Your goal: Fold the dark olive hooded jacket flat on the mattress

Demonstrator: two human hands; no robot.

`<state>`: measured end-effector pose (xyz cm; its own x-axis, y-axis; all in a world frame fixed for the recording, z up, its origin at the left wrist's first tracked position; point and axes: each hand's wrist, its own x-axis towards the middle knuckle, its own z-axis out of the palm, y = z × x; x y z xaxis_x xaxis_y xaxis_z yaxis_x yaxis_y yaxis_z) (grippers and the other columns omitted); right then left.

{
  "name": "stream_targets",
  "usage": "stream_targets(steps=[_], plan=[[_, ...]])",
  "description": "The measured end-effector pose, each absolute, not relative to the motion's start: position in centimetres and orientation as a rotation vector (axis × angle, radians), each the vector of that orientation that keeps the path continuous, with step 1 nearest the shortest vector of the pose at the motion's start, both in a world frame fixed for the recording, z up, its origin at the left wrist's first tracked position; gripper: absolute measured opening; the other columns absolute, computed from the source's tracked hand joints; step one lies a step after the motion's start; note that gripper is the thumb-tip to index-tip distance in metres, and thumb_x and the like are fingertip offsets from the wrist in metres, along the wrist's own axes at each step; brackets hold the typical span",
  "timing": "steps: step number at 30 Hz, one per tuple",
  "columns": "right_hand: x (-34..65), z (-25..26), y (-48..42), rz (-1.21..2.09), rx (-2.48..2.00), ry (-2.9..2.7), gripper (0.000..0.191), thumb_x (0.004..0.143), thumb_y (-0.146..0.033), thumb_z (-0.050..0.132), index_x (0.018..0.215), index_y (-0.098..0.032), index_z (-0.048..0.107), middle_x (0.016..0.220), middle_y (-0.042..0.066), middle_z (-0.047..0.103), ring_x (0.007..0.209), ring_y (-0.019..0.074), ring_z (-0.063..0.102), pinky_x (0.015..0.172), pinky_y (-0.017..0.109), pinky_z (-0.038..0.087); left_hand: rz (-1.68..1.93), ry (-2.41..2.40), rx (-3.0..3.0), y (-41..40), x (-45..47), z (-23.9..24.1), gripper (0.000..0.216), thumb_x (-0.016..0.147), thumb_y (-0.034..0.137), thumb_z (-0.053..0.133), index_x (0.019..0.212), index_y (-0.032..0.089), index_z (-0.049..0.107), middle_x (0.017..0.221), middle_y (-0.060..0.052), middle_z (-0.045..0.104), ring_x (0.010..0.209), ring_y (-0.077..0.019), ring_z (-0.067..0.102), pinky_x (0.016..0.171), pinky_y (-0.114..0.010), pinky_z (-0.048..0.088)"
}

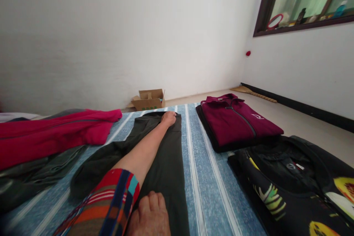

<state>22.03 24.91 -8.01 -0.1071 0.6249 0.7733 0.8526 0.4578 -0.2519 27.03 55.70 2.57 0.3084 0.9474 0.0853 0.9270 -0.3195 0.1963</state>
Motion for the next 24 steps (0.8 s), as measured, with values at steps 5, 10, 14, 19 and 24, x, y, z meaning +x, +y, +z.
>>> stream_targets(steps=[5, 10, 14, 19, 24], plan=[[22.3, -6.4, 24.7, -0.378, -1.215, -1.758, 0.012, 0.077, -0.028, 0.053, 0.079, -0.022, 0.063, 0.078, 0.007, 0.058, 0.083, 0.0255, 0.051, 0.074, 0.039, 0.042, 0.297, 1.689, 2.477, 56.6, 27.5, 2.4, 0.030, 0.088, 0.033, 0.054, 0.112, 0.015, 0.055, 0.113, -0.008, 0.057, 0.097, -0.0198, 0.058, 0.082, -0.040, 0.050], [22.4, -6.2, 24.6, -0.374, -1.193, -1.708, 0.017, 0.078, -0.023, 0.049, 0.086, -0.021, 0.064, 0.080, 0.007, 0.059, 0.082, 0.0241, 0.051, 0.072, 0.037, 0.042, 0.355, 1.737, 2.523, 55.6, 27.4, 1.5, 0.020, 0.089, 0.023, 0.050, 0.105, 0.019, 0.060, 0.107, -0.006, 0.061, 0.100, -0.0209, 0.057, 0.085, -0.038, 0.046], [22.3, -6.7, 24.7, -0.377, -1.201, -1.730, 0.016, 0.078, -0.025, 0.052, 0.086, -0.020, 0.065, 0.080, 0.006, 0.060, 0.082, 0.0248, 0.052, 0.072, 0.038, 0.043, 0.428, 1.782, 2.609, 54.6, 27.1, 1.2, 0.022, 0.085, 0.014, 0.047, 0.099, 0.020, 0.063, 0.107, -0.009, 0.062, 0.105, -0.0244, 0.053, 0.087, -0.036, 0.042], [21.4, -6.2, 24.3, -0.288, -1.298, -1.794, 0.011, 0.077, -0.025, 0.055, 0.078, -0.019, 0.064, 0.079, 0.009, 0.060, 0.083, 0.0269, 0.053, 0.075, 0.043, 0.045, 0.502, 1.831, 2.675, 53.5, 26.6, 1.7, 0.023, 0.087, 0.017, 0.041, 0.101, 0.016, 0.059, 0.109, -0.013, 0.057, 0.110, -0.0271, 0.046, 0.090, -0.039, 0.038], [20.8, -5.2, 23.6, -0.198, -1.465, -1.788, 0.010, 0.073, -0.026, 0.058, 0.071, -0.017, 0.062, 0.084, 0.013, 0.061, 0.089, 0.0295, 0.052, 0.082, 0.049, 0.042, 0.459, 1.800, 2.676, 52.2, 26.5, 1.7, 0.027, 0.086, 0.011, 0.035, 0.097, 0.016, 0.060, 0.107, -0.012, 0.057, 0.109, -0.0263, 0.046, 0.090, -0.038, 0.037]])
